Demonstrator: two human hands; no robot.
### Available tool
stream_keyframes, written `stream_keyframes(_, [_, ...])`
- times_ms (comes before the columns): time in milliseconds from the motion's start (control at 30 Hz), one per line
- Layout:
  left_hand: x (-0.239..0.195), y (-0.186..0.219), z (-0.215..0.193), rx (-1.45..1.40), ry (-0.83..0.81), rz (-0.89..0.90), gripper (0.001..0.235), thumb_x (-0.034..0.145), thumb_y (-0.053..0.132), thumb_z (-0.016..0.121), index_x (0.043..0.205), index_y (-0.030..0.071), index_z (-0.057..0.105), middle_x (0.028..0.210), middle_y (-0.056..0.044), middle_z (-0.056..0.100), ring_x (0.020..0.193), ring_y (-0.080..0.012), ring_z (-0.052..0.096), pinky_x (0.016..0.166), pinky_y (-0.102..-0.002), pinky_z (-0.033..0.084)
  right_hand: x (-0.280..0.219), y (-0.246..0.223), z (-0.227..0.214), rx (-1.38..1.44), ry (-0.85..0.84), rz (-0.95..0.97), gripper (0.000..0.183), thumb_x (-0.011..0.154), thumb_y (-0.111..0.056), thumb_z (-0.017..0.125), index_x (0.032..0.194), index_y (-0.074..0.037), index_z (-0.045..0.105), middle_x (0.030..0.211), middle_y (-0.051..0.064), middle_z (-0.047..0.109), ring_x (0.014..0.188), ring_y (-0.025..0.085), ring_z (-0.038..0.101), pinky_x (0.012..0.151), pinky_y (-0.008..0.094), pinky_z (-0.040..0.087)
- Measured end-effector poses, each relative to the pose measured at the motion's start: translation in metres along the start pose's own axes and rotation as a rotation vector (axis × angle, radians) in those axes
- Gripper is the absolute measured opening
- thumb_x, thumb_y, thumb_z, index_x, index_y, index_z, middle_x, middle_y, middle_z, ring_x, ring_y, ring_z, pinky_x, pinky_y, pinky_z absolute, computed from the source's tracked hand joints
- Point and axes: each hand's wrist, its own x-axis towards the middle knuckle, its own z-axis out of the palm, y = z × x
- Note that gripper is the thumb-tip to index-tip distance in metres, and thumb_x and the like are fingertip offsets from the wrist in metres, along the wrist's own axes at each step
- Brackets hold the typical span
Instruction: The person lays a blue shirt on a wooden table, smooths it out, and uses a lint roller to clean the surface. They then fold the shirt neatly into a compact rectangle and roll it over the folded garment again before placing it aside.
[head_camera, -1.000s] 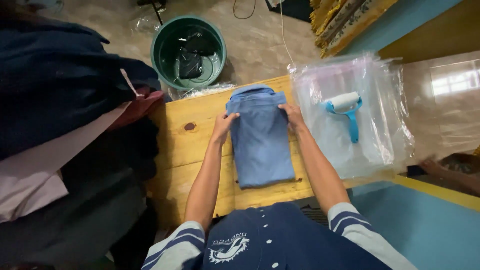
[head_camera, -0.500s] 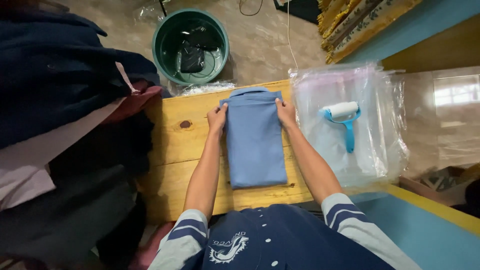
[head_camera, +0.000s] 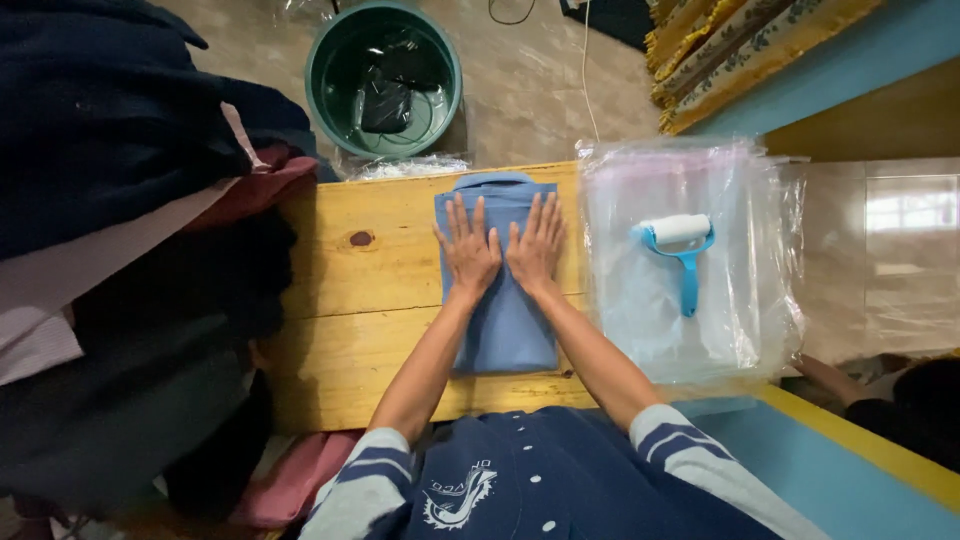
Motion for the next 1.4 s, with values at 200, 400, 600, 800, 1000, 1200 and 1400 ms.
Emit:
stream_keyframes(200, [-0.001, -0.025, 0.009, 0.129, -0.163, -0.147, 0.074, 0.095, 0.054, 0.050, 0.161, 0.025, 0.036, 0.170, -0.018, 0.024, 0.156, -0.0366, 0.023, 0.115, -0.074, 0.017, 0.000, 0.026, 0.032, -0.194, -0.046, -0.093, 0.073, 0.104, -0.048, 0.046, 0.164, -0.009, 0.029, 0.169, 0.022, 0.020, 0.153, 0.044, 0.024, 0.118, 0.068, 0.019])
stream_keyframes(400, [0.002, -0.032, 0.019, 0.099, -0.187, -0.189, 0.078, 0.095, 0.058, 0.045, 0.164, 0.028, 0.026, 0.172, -0.013, 0.016, 0.158, -0.0336, 0.017, 0.117, -0.075, 0.012, 0.009, 0.025, 0.033, -0.230, -0.050, -0.113, 0.072, 0.105, -0.051, 0.043, 0.165, -0.014, 0.029, 0.170, 0.017, 0.020, 0.155, 0.038, 0.023, 0.119, 0.067, 0.017])
stream_keyframes(600, [0.040, -0.044, 0.012, 0.099, -0.268, -0.183, 0.078, 0.097, 0.061, 0.044, 0.164, 0.026, 0.027, 0.171, -0.017, 0.020, 0.159, -0.0340, 0.017, 0.118, -0.075, 0.012, 0.044, 0.027, 0.034, -0.126, -0.278, -0.068, 0.076, 0.105, -0.058, 0.043, 0.167, -0.020, 0.019, 0.172, 0.014, 0.014, 0.157, 0.037, 0.019, 0.115, 0.079, 0.021])
stream_keyframes(800, [-0.004, -0.023, -0.035, -0.033, -0.192, 0.004, 0.070, 0.102, 0.049, 0.041, 0.163, 0.017, 0.031, 0.170, -0.020, 0.018, 0.157, -0.0385, 0.018, 0.118, -0.073, 0.008, -0.029, 0.008, -0.016, 0.062, -0.046, -0.043, 0.069, 0.106, -0.038, 0.047, 0.160, 0.002, 0.030, 0.161, 0.033, 0.030, 0.149, 0.050, 0.029, 0.118, 0.069, 0.021])
stream_keyframes(1000, [-0.136, -0.057, -0.037, -0.017, -0.209, 0.086, 0.068, 0.097, 0.044, 0.047, 0.159, 0.016, 0.040, 0.164, -0.021, 0.034, 0.152, -0.0388, 0.030, 0.116, -0.070, 0.018, -0.184, -0.008, -0.025, -0.121, -0.189, -0.140, 0.072, 0.105, -0.044, 0.044, 0.160, 0.000, 0.031, 0.163, 0.028, 0.030, 0.150, 0.045, 0.030, 0.119, 0.063, 0.017])
stream_keyframes(1200, [-0.156, -0.077, -0.037, 0.091, -0.228, 0.138, 0.070, 0.097, 0.054, 0.047, 0.160, 0.024, 0.038, 0.169, -0.009, 0.028, 0.155, -0.0273, 0.025, 0.120, -0.066, 0.010, -0.187, 0.002, -0.034, -0.243, -0.257, -0.168, 0.074, 0.105, -0.052, 0.040, 0.162, -0.006, 0.028, 0.167, 0.019, 0.028, 0.153, 0.034, 0.028, 0.119, 0.063, 0.014])
stream_keyframes(1400, [-0.153, -0.069, -0.049, 0.085, -0.331, 0.093, 0.070, 0.098, 0.051, 0.047, 0.161, 0.025, 0.033, 0.170, -0.008, 0.027, 0.156, -0.0267, 0.024, 0.119, -0.072, 0.009, -0.184, 0.045, -0.035, -0.095, -0.261, -0.167, 0.069, 0.105, -0.048, 0.047, 0.160, -0.010, 0.035, 0.163, 0.017, 0.037, 0.149, 0.034, 0.037, 0.117, 0.058, 0.026])
